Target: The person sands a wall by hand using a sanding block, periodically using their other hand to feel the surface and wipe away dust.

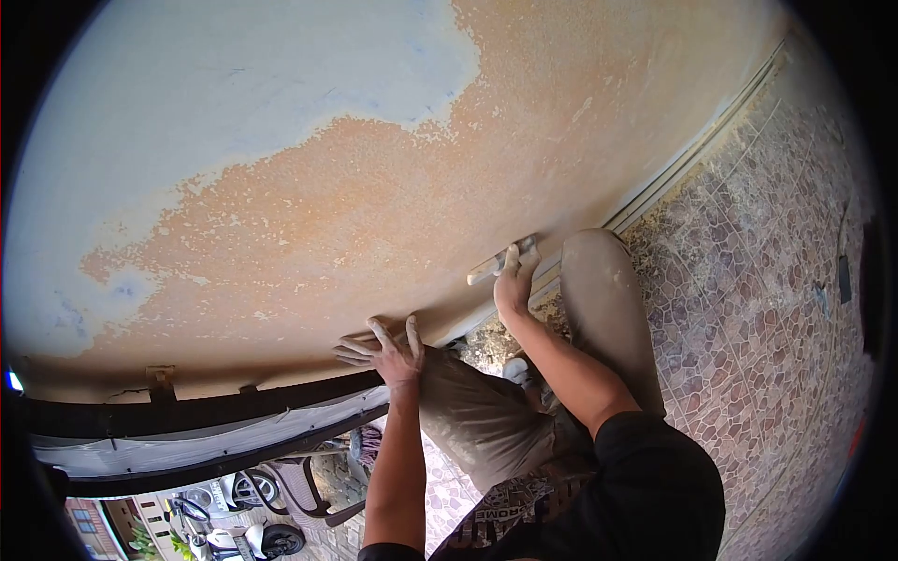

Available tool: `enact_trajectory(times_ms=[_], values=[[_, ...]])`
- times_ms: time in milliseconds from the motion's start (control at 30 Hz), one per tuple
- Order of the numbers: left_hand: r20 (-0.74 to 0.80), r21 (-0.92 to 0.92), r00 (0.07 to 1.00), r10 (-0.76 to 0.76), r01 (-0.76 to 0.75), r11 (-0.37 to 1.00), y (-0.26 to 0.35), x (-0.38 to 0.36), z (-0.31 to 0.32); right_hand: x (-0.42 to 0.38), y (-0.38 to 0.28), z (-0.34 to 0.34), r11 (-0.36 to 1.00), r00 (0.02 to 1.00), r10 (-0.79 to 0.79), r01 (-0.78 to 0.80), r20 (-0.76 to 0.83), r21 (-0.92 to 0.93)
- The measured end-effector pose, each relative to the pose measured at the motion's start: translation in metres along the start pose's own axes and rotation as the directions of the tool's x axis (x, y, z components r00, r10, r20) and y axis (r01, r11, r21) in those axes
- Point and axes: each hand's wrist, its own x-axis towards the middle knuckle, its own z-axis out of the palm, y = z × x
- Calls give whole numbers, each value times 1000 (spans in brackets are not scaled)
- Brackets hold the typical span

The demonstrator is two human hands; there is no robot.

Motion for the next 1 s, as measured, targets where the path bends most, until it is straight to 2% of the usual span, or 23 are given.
enact_trajectory(times_ms=[67, 100, 200, 233, 267, 300, 333, 367, 400, 433, 467, 500, 533, 600, 633, 733, 767, 800, 867, 900, 933, 967, 1000], values=[[11, -3, 1000, 6, -6, 1000, -5, -8, 1, -30, -49, -5, 916, 898, -394, 400, 194, 11], [11, -8, 1000, 6, -6, 1000, -5, -8, 3, -25, -44, -6, 846, 845, -495, 522, 202, -113], [32, -1, 999, -16, 16, 1000, -7, -9, 8, 3, -13, -24, 852, 878, -418, 468, 232, -235], [59, 4, 998, -28, 27, 1000, -5, -6, 4, 15, 2, -26, 907, 979, -164, 197, 117, -373], [88, 9, 995, -42, 41, 999, -4, -5, 1, 26, 21, -22, 907, 978, -169, 202, 119, -370], [83, 8, 996, -39, 39, 999, -4, -5, 0, 36, 40, -16, 942, 990, -132, 142, 55, -303], [9, -2, 1000, 25, -25, 1000, -4, -3, 2, 30, 19, -9, 970, 996, -88, 84, -8, -227], [-59, -4, 994, 87, -87, 996, -6, -3, 2, 15, 1, -10, 995, 995, -56, 63, 79, -78], [-50, 2, 995, 89, -89, 996, -7, -1, 1, -6, -30, -8, 995, 996, -45, 52, 79, -82], [-35, 15, 997, 66, -66, 998, -5, 1, -2, -23, -55, -8, 948, 950, -281, 297, 140, -115], [-27, 20, 999, 38, -38, 999, 1, 1, -3, -27, -66, -10, 835, 839, -503, 534, 210, -132], [46, 45, 999, -15, 12, 999, 2, 0, -6, -18, -59, -13, 814, 818, -527, 564, 229, -141], [48, 40, 999, -16, 14, 999, 1, -2, -5, -8, -47, -17, 812, 817, -529, 566, 229, -145], [-32, 18, 999, 44, -43, 999, 0, 1, -4, 19, -18, -25, 905, 961, -262, 277, 90, -323], [-22, 13, 999, 44, -44, 999, 0, 1, -4, 40, 18, -24, 954, 993, -118, 122, 29, -273], [-71, 25, 995, 68, -66, 998, 4, 4, -6, 29, 23, -9, 980, 986, -161, 165, 47, -111], [-65, 32, 995, 71, -69, 997, 5, 5, -8, 0, -23, -12, 974, 965, -214, 223, 151, -45], [-45, 19, 998, 48, -47, 999, 6, 5, -10, -15, -44, -13, 977, 968, -199, 209, 151, -51], [-26, -4, 1000, 18, -18, 1000, 8, 4, -10, -20, -70, -14, 841, 806, -523, 541, 278, 15], [-21, -6, 1000, 12, -12, 1000, 8, 4, -10, -6, -56, -17, 809, 800, -544, 580, 253, -96], [-22, -8, 1000, 10, -10, 1000, 9, 4, -10, 15, -21, -20, 806, 798, -549, 584, 250, -93], [-30, -10, 1000, 8, -8, 1000, 9, 4, -11, 41, 21, -21, 861, 886, -450, 463, 107, -210], [-35, -11, 999, 3, -4, 1000, 9, 4, -11, 48, 22, -20, 899, 937, -345, 315, -49, -304]])
